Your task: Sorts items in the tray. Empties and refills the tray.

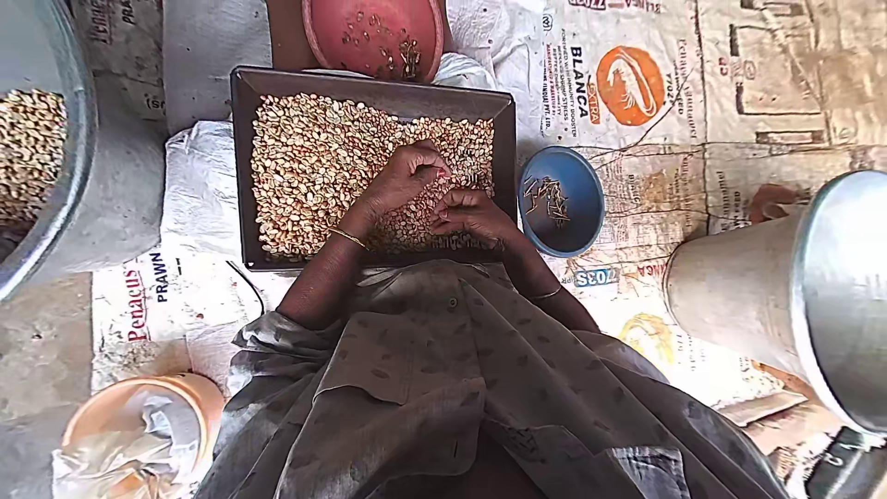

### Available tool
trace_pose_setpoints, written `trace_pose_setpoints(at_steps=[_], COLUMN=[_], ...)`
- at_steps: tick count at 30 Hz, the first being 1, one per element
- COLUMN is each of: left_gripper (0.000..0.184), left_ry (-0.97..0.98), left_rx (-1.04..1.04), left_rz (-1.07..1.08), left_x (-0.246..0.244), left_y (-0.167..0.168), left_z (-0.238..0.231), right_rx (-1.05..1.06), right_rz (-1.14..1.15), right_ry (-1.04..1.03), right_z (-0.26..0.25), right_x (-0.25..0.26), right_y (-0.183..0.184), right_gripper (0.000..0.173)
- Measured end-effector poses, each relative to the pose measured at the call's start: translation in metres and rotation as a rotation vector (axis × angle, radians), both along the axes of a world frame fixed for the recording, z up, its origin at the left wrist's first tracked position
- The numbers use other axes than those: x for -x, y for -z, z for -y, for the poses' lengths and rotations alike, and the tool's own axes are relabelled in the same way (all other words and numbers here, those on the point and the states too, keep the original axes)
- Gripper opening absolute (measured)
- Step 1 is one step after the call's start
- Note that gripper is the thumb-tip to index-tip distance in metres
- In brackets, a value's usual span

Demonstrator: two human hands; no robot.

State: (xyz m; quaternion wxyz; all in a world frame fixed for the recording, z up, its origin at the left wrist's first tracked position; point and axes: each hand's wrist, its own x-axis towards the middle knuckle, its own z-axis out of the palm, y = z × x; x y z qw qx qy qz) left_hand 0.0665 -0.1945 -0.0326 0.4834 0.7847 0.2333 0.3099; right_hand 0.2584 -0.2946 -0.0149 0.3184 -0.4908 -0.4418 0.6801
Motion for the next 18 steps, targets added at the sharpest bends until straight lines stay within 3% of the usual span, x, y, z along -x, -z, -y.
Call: trace_pose_setpoints(at_steps=[3, 4, 6, 7, 9, 11, 15, 18], left_gripper=[0.025, 0.025, 0.026, 0.026, 0.026, 0.023, 0.023, 0.023], left_ry=[-0.216, -0.246, -0.261, -0.262, -0.269, -0.282, -0.312, -0.336], left_rx=[-0.229, -0.268, -0.294, -0.295, -0.290, -0.292, -0.300, -0.250], left_rz=[-0.275, -0.378, -0.451, -0.451, -0.462, -0.490, -0.530, -0.592], left_x=[0.017, 0.020, 0.024, 0.024, 0.025, 0.026, 0.031, 0.033], left_y=[-0.003, -0.004, -0.003, -0.003, -0.004, -0.003, -0.004, -0.008], left_z=[-0.013, -0.015, -0.018, -0.019, -0.019, -0.020, -0.025, -0.028], right_rx=[-0.149, -0.246, -0.525, -0.636, -0.730, -0.694, -0.392, -0.298], right_rz=[0.513, 0.683, 0.830, 0.849, 0.904, 1.060, 1.330, 1.401], right_ry=[-0.397, -0.444, -0.222, -0.067, 0.151, 0.210, -0.126, -0.261], right_z=[-0.025, -0.036, -0.059, -0.073, -0.095, -0.097, -0.068, -0.031], right_x=[0.001, 0.003, 0.000, -0.003, -0.008, -0.012, -0.015, -0.011], right_y=[-0.023, -0.037, -0.063, -0.074, -0.095, -0.095, -0.044, -0.015], right_gripper=[0.012, 0.015, 0.024, 0.038, 0.051, 0.038, 0.032, 0.033])
